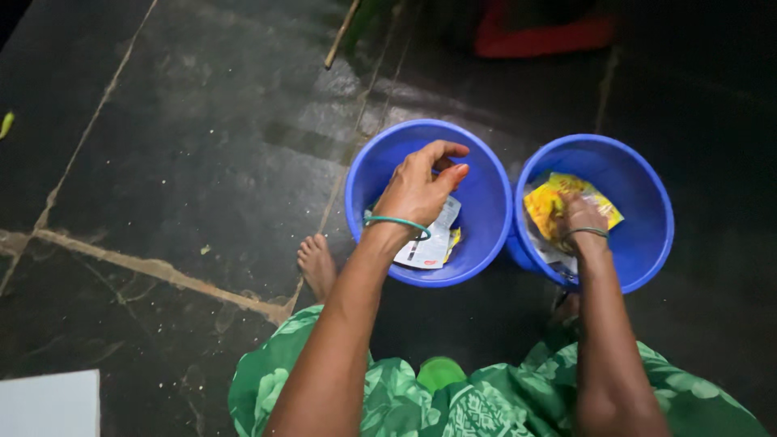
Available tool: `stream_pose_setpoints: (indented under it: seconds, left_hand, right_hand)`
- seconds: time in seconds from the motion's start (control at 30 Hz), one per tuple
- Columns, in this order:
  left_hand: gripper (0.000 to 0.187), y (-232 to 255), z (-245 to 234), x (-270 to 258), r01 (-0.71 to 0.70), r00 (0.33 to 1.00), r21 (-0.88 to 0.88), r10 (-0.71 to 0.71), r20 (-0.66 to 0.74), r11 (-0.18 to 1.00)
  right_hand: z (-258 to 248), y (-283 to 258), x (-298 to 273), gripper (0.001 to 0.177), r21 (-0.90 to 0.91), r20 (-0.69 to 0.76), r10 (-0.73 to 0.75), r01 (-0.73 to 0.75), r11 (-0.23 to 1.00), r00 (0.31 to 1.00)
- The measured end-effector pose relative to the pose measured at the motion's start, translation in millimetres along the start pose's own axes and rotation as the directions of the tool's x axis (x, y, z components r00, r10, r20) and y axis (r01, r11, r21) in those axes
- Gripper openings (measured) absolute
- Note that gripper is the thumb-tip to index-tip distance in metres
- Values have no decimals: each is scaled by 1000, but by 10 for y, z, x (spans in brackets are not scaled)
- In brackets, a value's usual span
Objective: The person sits on a tiled floor and sorts various waste items, including plastic wrappers, food packets, and plastic bags, between two blue buckets. They pick up items from one bucket and place them into the other, occasionally separating different types of waste.
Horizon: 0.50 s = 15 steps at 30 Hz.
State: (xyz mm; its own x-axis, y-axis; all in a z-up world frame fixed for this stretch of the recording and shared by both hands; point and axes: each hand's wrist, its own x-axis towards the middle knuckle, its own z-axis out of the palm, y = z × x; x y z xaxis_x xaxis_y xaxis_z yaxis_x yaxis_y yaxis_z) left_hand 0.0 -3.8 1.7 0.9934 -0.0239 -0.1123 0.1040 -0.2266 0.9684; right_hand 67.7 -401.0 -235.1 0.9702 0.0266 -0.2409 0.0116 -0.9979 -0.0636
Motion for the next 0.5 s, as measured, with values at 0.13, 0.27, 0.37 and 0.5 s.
stream_pose_setpoints:
  seconds: [0.13,0.27,0.37,0.5]
  left_hand:
    - [32,-20,-92,-65,0,1000,4,0,-28,1000]
    - [31,-82,-111,-22,-21,999,-5,21,-45,1000]
    - [31,-112,-66,11,-30,997,3,30,-65,1000]
    - [31,-78,-61,24,-5,997,49,9,-76,999]
  right_hand:
    - [-657,-870,-323,37,181,-662,-193,404,897,724]
    - [-208,-2040,63,20,237,-277,-374,440,866,885]
    - [516,-2773,341,21,313,46,-465,430,847,884]
    - [971,-2999,396,24,460,34,-520,448,766,853]
